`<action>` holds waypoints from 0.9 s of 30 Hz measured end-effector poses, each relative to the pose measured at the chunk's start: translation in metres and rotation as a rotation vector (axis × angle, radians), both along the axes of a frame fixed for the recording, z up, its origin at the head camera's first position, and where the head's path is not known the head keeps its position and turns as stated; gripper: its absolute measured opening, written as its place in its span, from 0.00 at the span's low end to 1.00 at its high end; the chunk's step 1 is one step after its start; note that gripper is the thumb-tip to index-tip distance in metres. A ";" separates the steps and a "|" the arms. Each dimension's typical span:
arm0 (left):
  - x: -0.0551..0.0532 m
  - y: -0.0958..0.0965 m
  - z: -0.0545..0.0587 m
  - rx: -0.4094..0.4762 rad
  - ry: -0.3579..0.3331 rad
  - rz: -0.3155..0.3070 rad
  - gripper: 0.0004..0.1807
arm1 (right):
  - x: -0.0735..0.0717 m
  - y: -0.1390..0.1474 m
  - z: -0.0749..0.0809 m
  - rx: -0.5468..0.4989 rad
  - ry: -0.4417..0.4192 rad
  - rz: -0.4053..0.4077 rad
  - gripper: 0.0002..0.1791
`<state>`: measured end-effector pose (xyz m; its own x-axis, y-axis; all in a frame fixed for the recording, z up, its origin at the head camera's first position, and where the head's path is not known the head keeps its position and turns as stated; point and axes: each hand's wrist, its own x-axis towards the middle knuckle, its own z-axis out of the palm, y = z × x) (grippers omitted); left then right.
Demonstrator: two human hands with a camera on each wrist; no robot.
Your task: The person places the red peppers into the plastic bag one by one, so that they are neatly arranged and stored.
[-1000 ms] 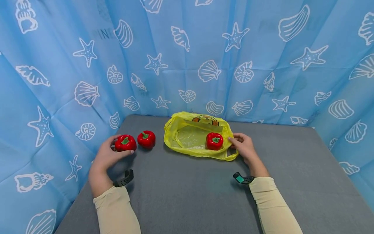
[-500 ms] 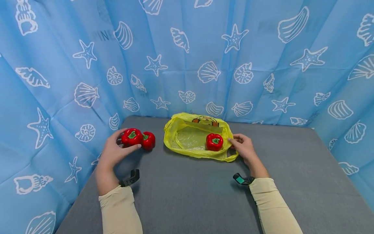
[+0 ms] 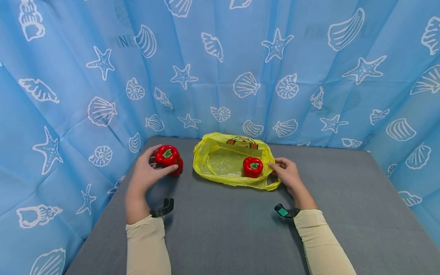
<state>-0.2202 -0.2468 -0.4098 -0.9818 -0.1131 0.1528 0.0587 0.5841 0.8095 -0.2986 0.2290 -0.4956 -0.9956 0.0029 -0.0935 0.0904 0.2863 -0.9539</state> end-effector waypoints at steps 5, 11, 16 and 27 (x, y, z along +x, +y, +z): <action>-0.007 0.010 -0.005 0.017 0.051 -0.033 0.49 | 0.000 0.000 -0.001 0.002 -0.004 -0.004 0.25; -0.011 0.017 -0.008 0.027 0.079 -0.039 0.49 | 0.000 0.000 -0.002 0.010 0.000 -0.011 0.25; -0.014 0.022 -0.007 0.031 0.075 -0.036 0.49 | 0.000 0.000 -0.002 0.004 0.006 -0.007 0.26; -0.019 0.037 -0.010 0.086 0.096 -0.106 0.47 | 0.000 -0.001 -0.001 0.002 0.001 -0.009 0.26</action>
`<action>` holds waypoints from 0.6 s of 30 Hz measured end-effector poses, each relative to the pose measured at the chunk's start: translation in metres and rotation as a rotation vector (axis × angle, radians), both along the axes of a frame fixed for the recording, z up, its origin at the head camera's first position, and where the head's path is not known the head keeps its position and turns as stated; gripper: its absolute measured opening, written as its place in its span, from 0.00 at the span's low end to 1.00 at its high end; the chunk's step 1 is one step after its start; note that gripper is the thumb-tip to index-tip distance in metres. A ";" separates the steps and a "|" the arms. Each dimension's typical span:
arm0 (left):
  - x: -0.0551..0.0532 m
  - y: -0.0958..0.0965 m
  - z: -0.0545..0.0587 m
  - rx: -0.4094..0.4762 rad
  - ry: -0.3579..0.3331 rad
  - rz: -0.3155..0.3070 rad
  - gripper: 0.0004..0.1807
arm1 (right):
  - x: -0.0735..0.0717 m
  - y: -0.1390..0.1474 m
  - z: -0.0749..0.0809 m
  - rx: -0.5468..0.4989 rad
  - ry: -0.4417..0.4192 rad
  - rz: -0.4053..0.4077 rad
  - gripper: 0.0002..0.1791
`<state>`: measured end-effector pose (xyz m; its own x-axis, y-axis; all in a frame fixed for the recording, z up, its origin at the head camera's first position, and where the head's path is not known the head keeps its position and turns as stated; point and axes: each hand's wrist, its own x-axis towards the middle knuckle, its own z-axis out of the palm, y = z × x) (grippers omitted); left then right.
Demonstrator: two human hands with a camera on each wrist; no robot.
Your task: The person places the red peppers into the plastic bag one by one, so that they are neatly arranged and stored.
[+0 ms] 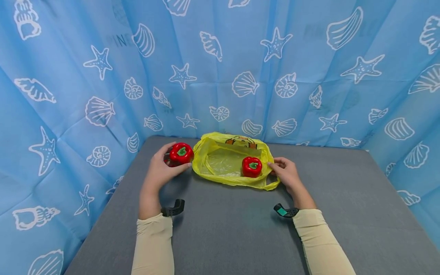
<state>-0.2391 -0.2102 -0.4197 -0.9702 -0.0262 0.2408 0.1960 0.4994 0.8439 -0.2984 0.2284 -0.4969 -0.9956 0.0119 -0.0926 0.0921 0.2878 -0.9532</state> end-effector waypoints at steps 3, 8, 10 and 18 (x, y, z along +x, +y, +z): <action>-0.003 0.005 -0.002 0.001 0.008 -0.016 0.46 | 0.000 0.000 0.000 -0.002 -0.001 0.000 0.26; -0.006 0.012 -0.005 -0.004 0.017 -0.027 0.47 | -0.001 0.000 0.000 -0.001 0.005 0.000 0.25; -0.006 0.014 -0.005 -0.004 0.018 -0.030 0.47 | 0.000 0.000 0.000 0.002 0.005 0.001 0.26; -0.008 0.022 -0.007 0.024 0.006 -0.055 0.46 | 0.001 0.000 0.001 0.007 0.008 0.007 0.25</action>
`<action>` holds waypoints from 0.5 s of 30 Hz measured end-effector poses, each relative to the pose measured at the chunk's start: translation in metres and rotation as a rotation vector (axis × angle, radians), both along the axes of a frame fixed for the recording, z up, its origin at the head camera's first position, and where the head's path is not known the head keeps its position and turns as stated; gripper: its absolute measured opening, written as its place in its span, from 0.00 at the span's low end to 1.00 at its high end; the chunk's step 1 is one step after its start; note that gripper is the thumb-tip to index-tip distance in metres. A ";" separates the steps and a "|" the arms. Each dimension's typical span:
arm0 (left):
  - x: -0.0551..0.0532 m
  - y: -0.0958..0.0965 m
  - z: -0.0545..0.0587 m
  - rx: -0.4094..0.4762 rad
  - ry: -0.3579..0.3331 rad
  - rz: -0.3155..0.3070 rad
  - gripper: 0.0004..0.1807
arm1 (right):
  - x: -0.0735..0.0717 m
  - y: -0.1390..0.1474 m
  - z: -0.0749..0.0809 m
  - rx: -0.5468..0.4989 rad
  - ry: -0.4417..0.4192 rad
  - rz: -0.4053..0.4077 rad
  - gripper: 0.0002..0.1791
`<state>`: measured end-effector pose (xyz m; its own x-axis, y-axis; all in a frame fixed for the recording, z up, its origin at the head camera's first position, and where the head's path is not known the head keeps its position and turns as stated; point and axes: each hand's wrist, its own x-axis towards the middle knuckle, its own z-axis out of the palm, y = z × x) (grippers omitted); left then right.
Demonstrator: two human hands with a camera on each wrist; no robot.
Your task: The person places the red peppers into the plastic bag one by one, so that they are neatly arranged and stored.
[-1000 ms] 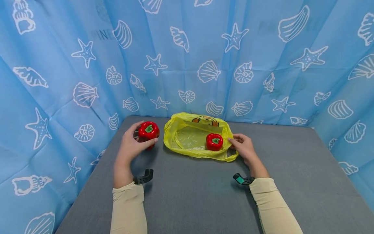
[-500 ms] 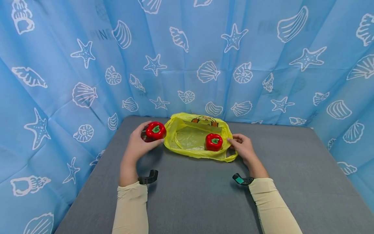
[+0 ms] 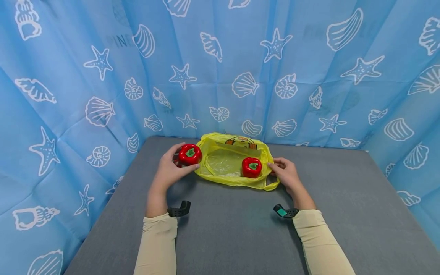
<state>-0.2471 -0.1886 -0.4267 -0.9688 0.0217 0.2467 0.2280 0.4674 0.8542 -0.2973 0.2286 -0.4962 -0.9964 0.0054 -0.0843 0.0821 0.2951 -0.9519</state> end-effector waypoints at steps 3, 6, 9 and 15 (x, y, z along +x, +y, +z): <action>-0.002 0.004 0.001 0.008 -0.005 -0.021 0.47 | 0.000 0.001 0.000 -0.003 0.002 -0.003 0.26; -0.003 0.008 0.001 0.025 -0.006 -0.041 0.48 | 0.000 0.001 0.001 -0.009 0.001 -0.009 0.25; -0.004 0.011 0.000 0.031 -0.003 -0.053 0.47 | 0.000 0.000 0.001 -0.007 -0.001 -0.010 0.26; -0.004 0.018 -0.004 -0.002 -0.027 -0.042 0.47 | 0.001 0.000 0.001 0.007 -0.006 -0.007 0.26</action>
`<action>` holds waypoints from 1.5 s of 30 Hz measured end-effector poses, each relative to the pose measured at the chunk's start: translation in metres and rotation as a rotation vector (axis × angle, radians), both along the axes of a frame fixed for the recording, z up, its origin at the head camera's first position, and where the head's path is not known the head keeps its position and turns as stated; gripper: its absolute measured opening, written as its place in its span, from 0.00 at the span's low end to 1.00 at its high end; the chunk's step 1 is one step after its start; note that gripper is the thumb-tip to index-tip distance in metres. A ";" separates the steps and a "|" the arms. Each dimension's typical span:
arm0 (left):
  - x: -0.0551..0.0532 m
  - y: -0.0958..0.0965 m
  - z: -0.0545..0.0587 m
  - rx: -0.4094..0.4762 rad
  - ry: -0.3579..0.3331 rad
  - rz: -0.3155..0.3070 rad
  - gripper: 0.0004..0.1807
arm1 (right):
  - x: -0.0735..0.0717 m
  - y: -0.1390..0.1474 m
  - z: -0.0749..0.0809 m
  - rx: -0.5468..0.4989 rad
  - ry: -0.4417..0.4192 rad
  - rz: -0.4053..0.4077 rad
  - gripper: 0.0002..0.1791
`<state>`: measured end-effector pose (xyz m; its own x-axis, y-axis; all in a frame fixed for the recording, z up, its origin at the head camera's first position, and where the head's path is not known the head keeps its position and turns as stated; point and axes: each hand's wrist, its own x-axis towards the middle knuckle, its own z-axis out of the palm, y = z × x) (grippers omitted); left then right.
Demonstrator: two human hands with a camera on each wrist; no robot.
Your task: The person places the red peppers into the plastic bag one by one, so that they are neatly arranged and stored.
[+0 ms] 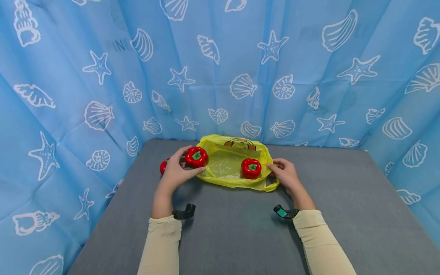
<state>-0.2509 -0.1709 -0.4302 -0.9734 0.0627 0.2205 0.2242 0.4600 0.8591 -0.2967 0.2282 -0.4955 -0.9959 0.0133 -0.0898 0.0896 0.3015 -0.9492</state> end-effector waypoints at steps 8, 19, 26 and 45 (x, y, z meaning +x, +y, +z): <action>-0.003 0.009 -0.006 -0.006 -0.009 -0.005 0.47 | 0.000 -0.001 -0.002 -0.005 -0.007 0.008 0.25; -0.010 0.023 -0.012 -0.002 -0.025 -0.055 0.47 | -0.002 0.002 -0.004 -0.004 0.004 0.001 0.25; -0.012 0.035 -0.015 0.012 -0.045 -0.068 0.47 | -0.002 0.001 -0.004 0.000 -0.005 -0.003 0.26; -0.013 0.058 -0.013 0.042 -0.050 -0.089 0.47 | -0.001 0.001 -0.003 -0.023 -0.002 -0.005 0.25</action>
